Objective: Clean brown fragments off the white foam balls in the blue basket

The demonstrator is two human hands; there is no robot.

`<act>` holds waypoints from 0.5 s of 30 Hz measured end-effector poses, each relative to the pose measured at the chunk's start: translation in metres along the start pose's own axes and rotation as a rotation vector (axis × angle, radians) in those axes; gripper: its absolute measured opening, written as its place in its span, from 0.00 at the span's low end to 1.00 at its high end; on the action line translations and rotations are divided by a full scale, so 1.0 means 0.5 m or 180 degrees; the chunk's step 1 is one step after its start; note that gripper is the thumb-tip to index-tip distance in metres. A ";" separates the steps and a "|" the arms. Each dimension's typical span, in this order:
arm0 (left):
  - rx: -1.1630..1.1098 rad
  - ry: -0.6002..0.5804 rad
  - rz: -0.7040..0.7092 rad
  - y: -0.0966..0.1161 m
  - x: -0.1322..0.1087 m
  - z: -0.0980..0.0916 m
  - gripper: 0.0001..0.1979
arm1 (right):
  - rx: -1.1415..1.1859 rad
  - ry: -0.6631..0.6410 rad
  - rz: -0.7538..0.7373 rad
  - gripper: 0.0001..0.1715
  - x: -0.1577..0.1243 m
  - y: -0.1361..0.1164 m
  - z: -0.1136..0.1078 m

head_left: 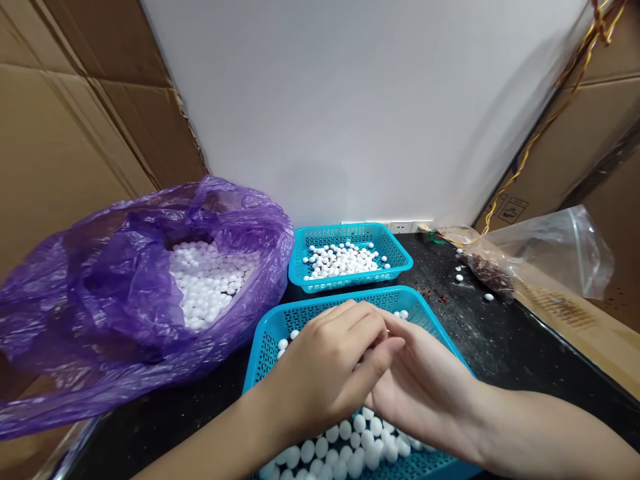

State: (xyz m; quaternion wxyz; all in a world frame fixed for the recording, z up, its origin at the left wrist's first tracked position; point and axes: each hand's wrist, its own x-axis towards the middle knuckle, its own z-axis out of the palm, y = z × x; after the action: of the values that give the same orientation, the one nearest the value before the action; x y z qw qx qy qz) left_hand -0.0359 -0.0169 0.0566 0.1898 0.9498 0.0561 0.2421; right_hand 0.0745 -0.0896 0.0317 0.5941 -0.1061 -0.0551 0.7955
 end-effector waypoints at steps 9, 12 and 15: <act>0.0034 0.0411 -0.0182 -0.005 0.003 0.005 0.09 | -0.0075 0.0366 -0.0108 0.27 0.008 -0.022 0.025; -0.0013 0.0456 -0.0190 -0.005 0.001 0.006 0.08 | -0.0168 0.0335 -0.0224 0.28 0.012 -0.034 0.026; 0.0054 0.0627 -0.0225 -0.007 -0.003 0.005 0.11 | -0.0292 0.0346 -0.0258 0.27 0.017 -0.051 0.029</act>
State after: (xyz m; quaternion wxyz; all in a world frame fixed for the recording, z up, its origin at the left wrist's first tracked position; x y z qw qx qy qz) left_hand -0.0360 -0.0146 0.0526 0.1837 0.9205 0.1100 0.3269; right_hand 0.0925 -0.0736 0.0506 0.6224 -0.1739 -0.0635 0.7605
